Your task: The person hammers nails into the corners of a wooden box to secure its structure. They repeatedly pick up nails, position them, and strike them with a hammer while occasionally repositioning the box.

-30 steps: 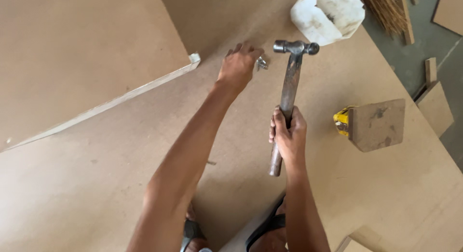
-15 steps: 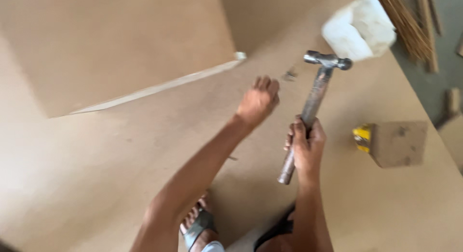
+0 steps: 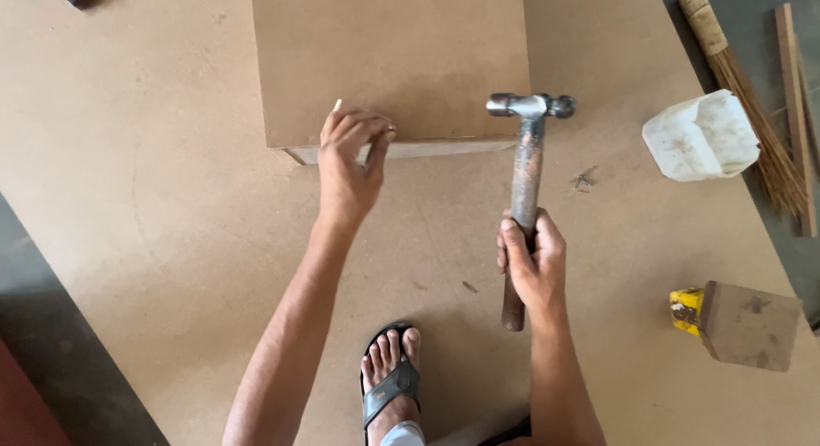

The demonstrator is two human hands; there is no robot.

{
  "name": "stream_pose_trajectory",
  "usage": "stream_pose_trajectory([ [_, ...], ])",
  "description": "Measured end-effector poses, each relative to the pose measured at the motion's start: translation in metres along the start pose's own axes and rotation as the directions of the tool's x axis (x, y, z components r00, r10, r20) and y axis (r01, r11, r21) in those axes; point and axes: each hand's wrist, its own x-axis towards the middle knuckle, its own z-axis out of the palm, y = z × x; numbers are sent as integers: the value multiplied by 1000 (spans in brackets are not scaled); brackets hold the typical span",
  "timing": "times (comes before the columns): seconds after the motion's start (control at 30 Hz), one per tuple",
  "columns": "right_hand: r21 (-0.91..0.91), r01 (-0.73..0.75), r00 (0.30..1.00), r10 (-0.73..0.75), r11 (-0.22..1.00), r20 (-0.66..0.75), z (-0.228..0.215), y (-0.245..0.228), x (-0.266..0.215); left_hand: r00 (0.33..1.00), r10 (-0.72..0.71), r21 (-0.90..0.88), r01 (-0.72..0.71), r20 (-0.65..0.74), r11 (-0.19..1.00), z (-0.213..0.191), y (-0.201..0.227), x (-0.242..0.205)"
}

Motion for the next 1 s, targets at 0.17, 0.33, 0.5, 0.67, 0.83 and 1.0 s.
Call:
stream_pose_trajectory([
  [0.17,-29,13,998,-11,1000,65,2,-7,2,995,-87,-120,93,54,988,-8,-2,0],
  [0.33,-79,-6,996,12,997,83,-5,-9,6,993,-105,-132,111,52,985,-7,-1,2],
  [0.5,-95,-10,995,20,995,98,-2,-6,5,990,-130,-131,137,58,982,-7,-2,1],
  [0.67,-145,0,991,19,989,132,0,-7,3,996,-81,-78,84,45,993,-8,-4,-1],
  [0.83,-217,63,985,-26,974,171,2,-8,2,989,-134,-85,138,59,987,-3,-4,-2],
  [1.0,-260,70,979,-17,963,203,6,-10,3,984,-164,-60,167,64,984,-1,-5,-2],
])
